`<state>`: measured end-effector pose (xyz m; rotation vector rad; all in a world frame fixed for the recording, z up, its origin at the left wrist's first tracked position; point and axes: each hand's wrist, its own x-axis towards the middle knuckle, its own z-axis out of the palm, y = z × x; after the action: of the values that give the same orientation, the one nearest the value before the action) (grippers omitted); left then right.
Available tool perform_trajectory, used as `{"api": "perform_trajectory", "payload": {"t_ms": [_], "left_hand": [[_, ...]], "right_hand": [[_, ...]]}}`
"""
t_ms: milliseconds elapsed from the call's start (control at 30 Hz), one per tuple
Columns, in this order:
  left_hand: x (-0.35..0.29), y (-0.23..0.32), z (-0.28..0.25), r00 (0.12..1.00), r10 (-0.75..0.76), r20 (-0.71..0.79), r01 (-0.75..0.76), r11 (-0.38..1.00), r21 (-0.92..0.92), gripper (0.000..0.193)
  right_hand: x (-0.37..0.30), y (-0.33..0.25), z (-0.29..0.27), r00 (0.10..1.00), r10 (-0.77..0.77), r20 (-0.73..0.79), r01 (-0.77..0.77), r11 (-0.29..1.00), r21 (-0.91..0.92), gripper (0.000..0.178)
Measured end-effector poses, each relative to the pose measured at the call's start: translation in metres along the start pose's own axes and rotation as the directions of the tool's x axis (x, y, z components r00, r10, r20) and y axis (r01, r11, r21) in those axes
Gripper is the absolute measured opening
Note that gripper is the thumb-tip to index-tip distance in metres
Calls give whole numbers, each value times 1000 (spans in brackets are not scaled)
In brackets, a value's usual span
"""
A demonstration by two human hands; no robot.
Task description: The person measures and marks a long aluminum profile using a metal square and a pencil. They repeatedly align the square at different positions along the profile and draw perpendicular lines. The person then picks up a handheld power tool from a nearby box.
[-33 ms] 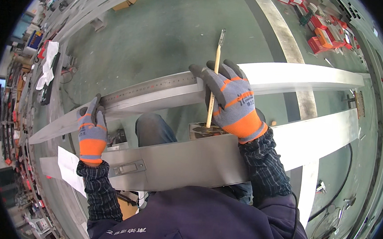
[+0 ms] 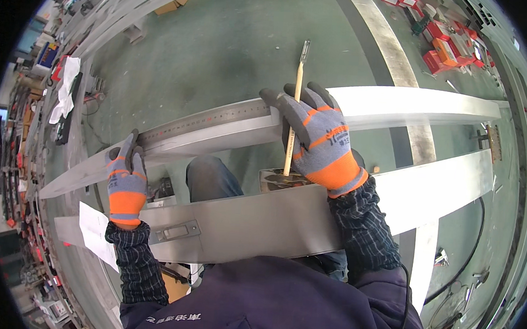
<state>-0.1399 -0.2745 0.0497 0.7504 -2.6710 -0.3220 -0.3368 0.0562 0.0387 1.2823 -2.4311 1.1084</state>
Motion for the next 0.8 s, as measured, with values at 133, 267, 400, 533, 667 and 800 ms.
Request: {"api": "perform_trajectory", "payload": {"t_ms": [133,267,400,533,667,800], "left_hand": [[-1,4,0,1000,-23,-2,23,1000,-2,38],[-2,0,4,999,-2,-42,2,1000,9,37],[0,7,1,999,-32,-43,33,999,32,36],[-1,13,-4,993,-115,-5,115,993,32,38],[-2,3,3,997,-14,-74,19,998,62,38],[-6,-2,7,995,6,-98,7,992,128,39]], "right_hand": [[-3,2,2,1000,-5,-3,5,1000,2,55],[-3,7,9,989,-108,-99,100,992,-83,49],[2,-4,2,995,-71,-75,69,997,-21,47],[-1,-2,5,990,9,-144,16,985,171,42],[-11,-11,11,937,216,-273,-74,891,449,34],[-16,-36,-7,937,258,-236,-115,865,488,46]]}}
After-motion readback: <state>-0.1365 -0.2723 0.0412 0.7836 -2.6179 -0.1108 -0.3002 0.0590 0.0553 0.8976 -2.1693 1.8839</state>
